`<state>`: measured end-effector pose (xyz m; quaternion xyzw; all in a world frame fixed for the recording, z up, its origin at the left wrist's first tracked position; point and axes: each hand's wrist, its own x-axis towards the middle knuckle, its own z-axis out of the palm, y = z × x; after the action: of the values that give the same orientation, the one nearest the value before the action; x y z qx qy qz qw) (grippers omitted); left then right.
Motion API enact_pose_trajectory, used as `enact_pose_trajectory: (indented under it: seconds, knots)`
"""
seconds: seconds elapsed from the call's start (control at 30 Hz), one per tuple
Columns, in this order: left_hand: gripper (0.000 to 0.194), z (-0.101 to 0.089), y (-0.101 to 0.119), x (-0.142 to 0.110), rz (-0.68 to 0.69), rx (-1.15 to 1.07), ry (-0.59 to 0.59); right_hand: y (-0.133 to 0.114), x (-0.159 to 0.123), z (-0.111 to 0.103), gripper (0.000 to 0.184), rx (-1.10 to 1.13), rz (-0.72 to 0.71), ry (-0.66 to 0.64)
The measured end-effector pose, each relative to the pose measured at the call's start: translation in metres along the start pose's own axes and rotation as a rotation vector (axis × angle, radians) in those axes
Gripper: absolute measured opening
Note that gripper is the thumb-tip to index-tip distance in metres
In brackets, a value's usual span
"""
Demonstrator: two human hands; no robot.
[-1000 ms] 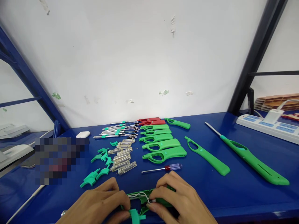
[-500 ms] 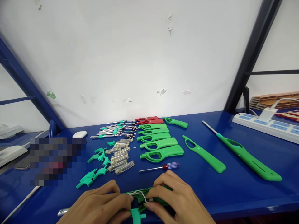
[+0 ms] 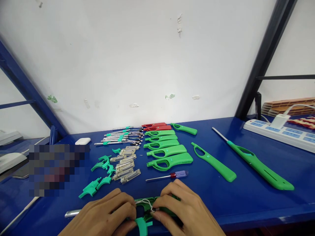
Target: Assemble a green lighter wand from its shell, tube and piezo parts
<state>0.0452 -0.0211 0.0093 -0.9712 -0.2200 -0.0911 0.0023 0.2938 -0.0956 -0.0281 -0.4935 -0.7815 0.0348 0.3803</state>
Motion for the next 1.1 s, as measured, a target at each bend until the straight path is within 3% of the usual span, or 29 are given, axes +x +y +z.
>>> enact_pose_trajectory:
  seconds: [0.4,0.9,1.1]
  knots:
    - [0.016,0.0025,-0.0047,-0.0052,-0.048,0.239,0.047,-0.0012,0.0010,0.0021,0.034,-0.003,0.004,-0.009]
    - [0.020,-0.0002,-0.0005,-0.0012,-0.058,0.158,-0.075,0.0026,-0.0021,0.0029,0.028,0.006,0.018,-0.026]
    - [0.022,-0.0043,0.0015,0.0028,-0.109,0.089,-0.087,0.0003,-0.0020,0.0032,0.031,0.053,0.008,0.024]
